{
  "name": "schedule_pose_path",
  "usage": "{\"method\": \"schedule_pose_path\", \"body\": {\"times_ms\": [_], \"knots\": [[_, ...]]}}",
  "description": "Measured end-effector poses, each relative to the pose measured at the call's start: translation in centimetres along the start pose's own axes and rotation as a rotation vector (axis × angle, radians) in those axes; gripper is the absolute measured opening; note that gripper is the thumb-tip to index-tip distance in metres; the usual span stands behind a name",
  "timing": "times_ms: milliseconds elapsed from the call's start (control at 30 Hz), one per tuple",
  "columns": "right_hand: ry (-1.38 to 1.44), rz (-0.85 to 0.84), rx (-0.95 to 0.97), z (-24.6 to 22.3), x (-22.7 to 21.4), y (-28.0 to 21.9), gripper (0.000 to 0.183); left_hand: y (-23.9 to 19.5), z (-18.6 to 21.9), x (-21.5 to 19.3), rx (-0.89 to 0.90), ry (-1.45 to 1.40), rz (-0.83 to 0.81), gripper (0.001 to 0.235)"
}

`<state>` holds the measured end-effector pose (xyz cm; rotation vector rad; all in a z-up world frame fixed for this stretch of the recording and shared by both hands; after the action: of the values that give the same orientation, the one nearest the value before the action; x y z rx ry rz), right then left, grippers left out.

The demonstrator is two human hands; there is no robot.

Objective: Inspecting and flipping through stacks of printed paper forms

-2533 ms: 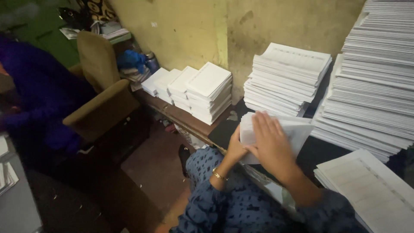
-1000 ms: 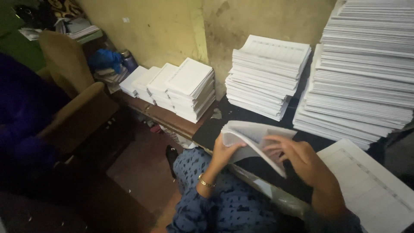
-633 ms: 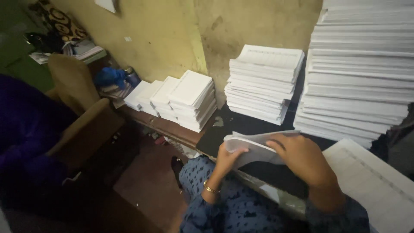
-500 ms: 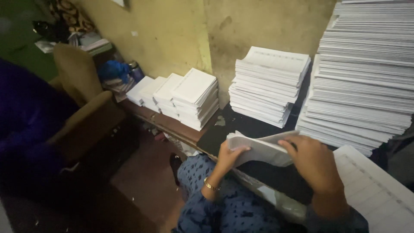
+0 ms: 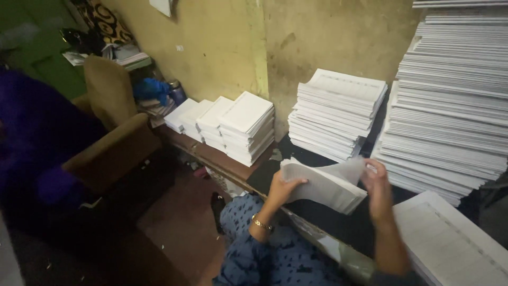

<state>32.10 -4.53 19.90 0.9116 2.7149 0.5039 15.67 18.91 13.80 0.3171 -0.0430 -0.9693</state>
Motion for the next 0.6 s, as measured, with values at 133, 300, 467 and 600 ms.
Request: {"method": "schedule_pose_path", "body": {"times_ms": [133, 300, 467, 600], "knots": [[0.090, 0.052, -0.008, -1.7, 2.8, -1.7, 0.093, 0.2, 1.6, 0.0, -0.022, -0.001, 0.079, 0.049], [-0.329, 0.126, -0.027, 4.1, 1.8, -2.1, 0.036, 0.0, 3.9, -0.2, -0.023, -0.012, 0.150, 0.045], [-0.347, 0.308, 0.026, 4.6, 2.3, -2.3, 0.020, 0.1, 1.8, 0.2, 0.044, 0.022, 0.196, 0.070], [-0.389, 0.324, -0.021, 4.4, 1.5, -2.2, 0.020, 0.5, 0.5, -0.2, 0.069, 0.072, 0.195, 0.058]]}}
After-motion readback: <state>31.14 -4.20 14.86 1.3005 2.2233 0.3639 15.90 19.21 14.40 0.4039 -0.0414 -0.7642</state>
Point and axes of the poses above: each hand's wrist, its own y-axis towards the middle knuckle, its own x-axis out of the palm, z = x × y, the point moved 8 cm from there along y, towards the middle knuckle, and after that the axes turned 15 degrees about -z, right-handed, at the moved point
